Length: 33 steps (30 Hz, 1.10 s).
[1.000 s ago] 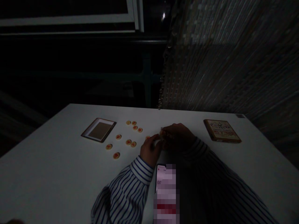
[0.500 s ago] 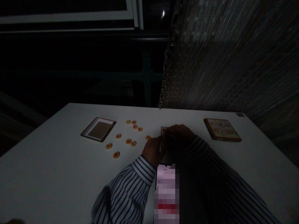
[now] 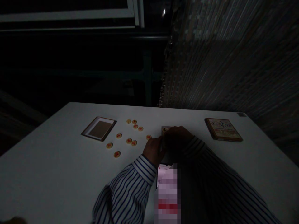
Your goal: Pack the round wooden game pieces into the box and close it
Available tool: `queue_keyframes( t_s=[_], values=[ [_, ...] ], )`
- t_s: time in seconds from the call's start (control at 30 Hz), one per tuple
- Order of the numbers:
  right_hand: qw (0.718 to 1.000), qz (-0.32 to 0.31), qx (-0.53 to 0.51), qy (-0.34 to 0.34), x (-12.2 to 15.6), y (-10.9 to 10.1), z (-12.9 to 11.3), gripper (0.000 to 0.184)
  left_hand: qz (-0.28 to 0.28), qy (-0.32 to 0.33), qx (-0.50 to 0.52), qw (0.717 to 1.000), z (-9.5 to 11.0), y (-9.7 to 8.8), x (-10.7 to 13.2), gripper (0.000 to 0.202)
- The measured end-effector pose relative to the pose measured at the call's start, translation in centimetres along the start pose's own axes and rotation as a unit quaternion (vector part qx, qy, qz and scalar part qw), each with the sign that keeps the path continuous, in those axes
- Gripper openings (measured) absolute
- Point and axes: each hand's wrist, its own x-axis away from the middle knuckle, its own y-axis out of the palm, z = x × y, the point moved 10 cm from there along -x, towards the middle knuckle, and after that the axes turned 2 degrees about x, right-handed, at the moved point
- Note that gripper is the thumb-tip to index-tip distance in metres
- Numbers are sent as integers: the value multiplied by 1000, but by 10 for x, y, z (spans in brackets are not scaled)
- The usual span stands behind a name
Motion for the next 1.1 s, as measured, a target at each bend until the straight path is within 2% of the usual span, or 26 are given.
queue_keyframes(
  t_s=[0.43, 0.8, 0.93, 1.1],
  values=[
    [999, -4, -17, -30, 1, -1, -5, 28, 5, 0, -4, 1000, 2, -1, 0, 36],
    [999, -18, 4, -30, 0, 2, -7, 29, 1, 8, -2, 1000, 3, -2, 0, 37],
    [999, -17, 0, -32, 2, -3, -9, 26, 5, 1, -9, 1000, 2, -2, 0, 37],
    [998, -40, -1, -40, 4, -5, -12, 27, 9, -4, -8, 1000, 2, -4, 0, 36]
  ],
)
